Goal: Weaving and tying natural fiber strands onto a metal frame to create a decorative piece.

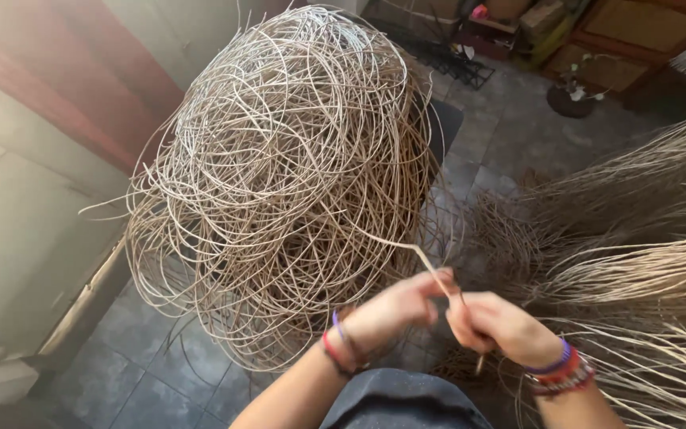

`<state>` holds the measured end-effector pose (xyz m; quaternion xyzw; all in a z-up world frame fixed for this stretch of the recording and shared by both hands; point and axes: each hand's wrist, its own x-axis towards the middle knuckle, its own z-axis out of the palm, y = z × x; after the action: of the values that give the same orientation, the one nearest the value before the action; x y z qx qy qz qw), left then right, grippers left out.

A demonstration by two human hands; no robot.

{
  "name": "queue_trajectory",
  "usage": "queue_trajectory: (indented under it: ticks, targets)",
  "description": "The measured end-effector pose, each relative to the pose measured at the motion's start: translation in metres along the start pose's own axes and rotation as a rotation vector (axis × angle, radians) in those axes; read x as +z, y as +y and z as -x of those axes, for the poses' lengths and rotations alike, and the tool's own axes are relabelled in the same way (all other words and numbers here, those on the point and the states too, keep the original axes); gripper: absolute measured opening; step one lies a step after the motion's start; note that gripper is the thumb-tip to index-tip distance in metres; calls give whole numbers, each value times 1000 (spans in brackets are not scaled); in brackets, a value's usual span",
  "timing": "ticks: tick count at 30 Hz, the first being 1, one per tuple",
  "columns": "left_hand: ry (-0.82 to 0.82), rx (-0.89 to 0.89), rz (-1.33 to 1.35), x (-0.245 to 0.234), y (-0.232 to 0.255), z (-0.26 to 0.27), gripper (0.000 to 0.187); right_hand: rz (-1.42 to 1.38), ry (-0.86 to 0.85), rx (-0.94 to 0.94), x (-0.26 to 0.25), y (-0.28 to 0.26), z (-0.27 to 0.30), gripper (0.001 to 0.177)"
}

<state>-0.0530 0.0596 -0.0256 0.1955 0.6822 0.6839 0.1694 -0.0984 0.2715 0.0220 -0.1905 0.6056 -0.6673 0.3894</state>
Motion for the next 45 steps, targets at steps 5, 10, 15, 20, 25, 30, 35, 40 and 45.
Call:
queue_trajectory:
  ticks: [5,10,15,20,25,30,35,40,45]
  targets:
    - [490,4,1389,-3,-30,-44,32,46,-53,159,-34,18,39,55]
    - [151,138,-431,32,-19,-26,11,-218,290,58,-31,5,5,37]
    - [50,68,-367,36,-13,-29,3,-29,270,31,-23,7,-17,40]
    - [555,202,1050,-28,15,-33,24,354,211,203,-56,29,29,41]
    - [138,22,-244,16,9,-28,29,250,309,-17,-17,-14,-14,30]
    - [66,172,-277,10,39,-29,31,154,223,-99,-13,-8,-10,43]
    - [509,314,903,-41,56,-28,33,384,431,148,-47,10,37,48]
    - [116,100,-445,-1,36,-31,17,222,377,-82,7,-54,-8,49]
    - [67,-26,-429,0,37,-33,26,90,255,-175,-13,-18,-3,42]
